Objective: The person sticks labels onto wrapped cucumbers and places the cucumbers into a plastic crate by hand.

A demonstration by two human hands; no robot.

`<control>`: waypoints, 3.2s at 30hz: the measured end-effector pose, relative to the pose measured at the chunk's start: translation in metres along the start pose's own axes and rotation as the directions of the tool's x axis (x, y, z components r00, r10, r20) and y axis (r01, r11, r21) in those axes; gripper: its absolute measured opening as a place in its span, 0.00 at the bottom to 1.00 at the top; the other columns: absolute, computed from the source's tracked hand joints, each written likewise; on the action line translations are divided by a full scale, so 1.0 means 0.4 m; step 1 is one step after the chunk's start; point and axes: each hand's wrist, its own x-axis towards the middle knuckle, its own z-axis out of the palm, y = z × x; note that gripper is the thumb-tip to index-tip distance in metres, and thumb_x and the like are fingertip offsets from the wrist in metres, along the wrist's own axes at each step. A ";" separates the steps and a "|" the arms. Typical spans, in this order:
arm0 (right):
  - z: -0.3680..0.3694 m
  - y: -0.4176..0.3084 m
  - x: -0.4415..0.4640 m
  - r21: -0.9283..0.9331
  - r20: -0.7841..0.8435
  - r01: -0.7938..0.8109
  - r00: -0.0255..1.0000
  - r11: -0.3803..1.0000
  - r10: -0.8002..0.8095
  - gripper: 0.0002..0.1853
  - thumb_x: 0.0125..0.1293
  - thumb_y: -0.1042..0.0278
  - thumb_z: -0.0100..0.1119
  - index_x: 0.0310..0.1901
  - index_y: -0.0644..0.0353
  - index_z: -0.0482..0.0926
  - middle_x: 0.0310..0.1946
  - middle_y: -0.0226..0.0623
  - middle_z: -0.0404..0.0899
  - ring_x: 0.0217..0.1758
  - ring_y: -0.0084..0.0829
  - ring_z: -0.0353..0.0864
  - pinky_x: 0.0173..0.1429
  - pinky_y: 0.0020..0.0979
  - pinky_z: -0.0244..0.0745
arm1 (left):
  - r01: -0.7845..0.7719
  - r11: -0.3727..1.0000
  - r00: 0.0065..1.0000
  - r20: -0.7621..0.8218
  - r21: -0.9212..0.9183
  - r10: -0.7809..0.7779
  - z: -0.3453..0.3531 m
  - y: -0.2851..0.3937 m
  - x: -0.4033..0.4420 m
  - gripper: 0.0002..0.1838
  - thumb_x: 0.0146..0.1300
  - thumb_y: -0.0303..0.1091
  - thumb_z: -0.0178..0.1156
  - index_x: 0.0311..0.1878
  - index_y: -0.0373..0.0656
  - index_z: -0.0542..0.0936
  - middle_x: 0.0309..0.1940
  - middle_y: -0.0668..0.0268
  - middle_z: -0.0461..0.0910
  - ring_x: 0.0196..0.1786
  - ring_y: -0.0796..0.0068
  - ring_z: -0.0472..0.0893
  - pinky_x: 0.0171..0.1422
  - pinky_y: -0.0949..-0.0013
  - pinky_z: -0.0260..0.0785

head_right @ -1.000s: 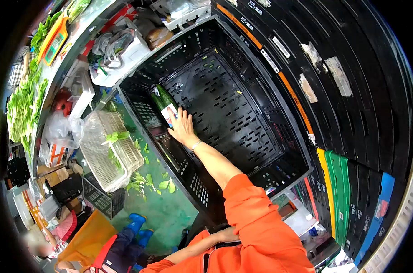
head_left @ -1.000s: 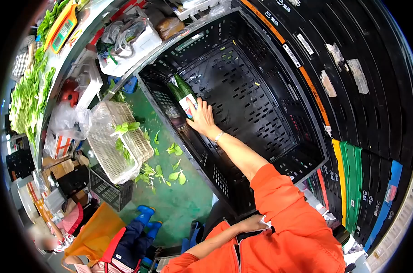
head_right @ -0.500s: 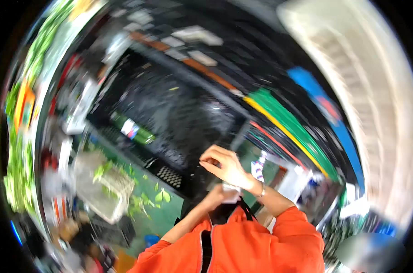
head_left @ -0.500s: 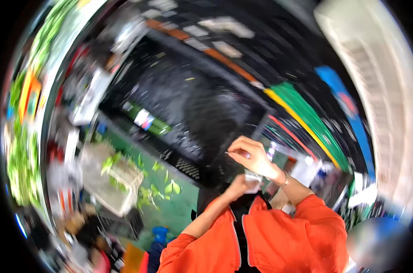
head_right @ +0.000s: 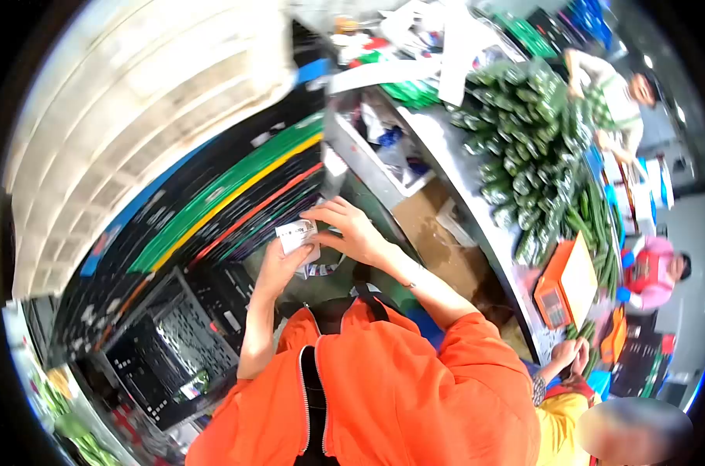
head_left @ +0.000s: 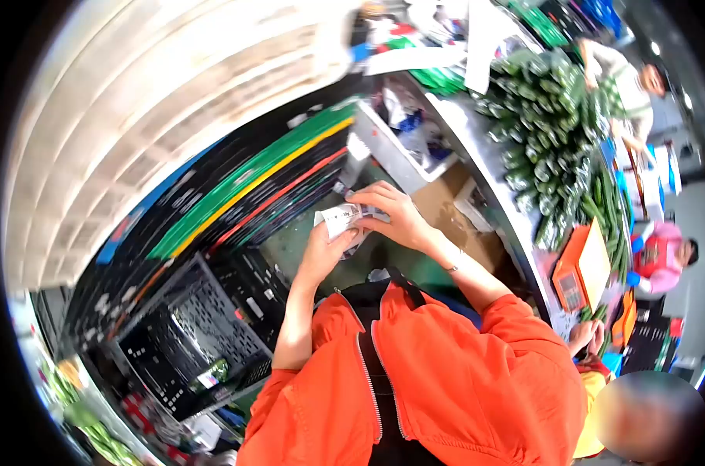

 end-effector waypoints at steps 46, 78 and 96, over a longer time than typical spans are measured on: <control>-0.531 0.219 -0.359 -0.536 -0.316 -0.219 0.948 0.816 0.046 0.13 0.48 0.70 0.57 0.39 0.56 0.76 0.35 0.29 0.75 0.40 0.31 0.72 0.42 0.31 0.67 | 0.199 0.940 0.778 0.539 0.276 -0.323 0.602 0.067 0.413 0.19 0.51 0.17 0.42 0.48 0.34 0.73 0.39 0.62 0.78 0.43 0.73 0.78 0.50 0.72 0.69; -0.749 0.156 -0.327 -0.348 -0.086 -0.191 0.981 0.918 0.171 0.20 0.53 0.51 0.60 0.41 0.55 0.72 0.39 0.34 0.72 0.42 0.37 0.72 0.41 0.35 0.68 | -0.055 0.931 0.625 0.739 0.362 -0.251 0.657 0.114 0.497 0.12 0.64 0.35 0.49 0.40 0.35 0.77 0.30 0.68 0.78 0.35 0.81 0.75 0.41 0.75 0.67; -1.194 0.185 -0.449 0.295 -0.780 -0.407 0.420 0.864 0.464 0.11 0.62 0.65 0.53 0.37 0.64 0.78 0.16 0.28 0.74 0.15 0.17 0.72 0.17 0.18 0.62 | 0.413 0.885 0.246 0.909 0.216 -0.337 0.810 0.140 0.541 0.19 0.65 0.32 0.45 0.56 0.31 0.66 0.41 0.57 0.77 0.42 0.68 0.77 0.50 0.68 0.68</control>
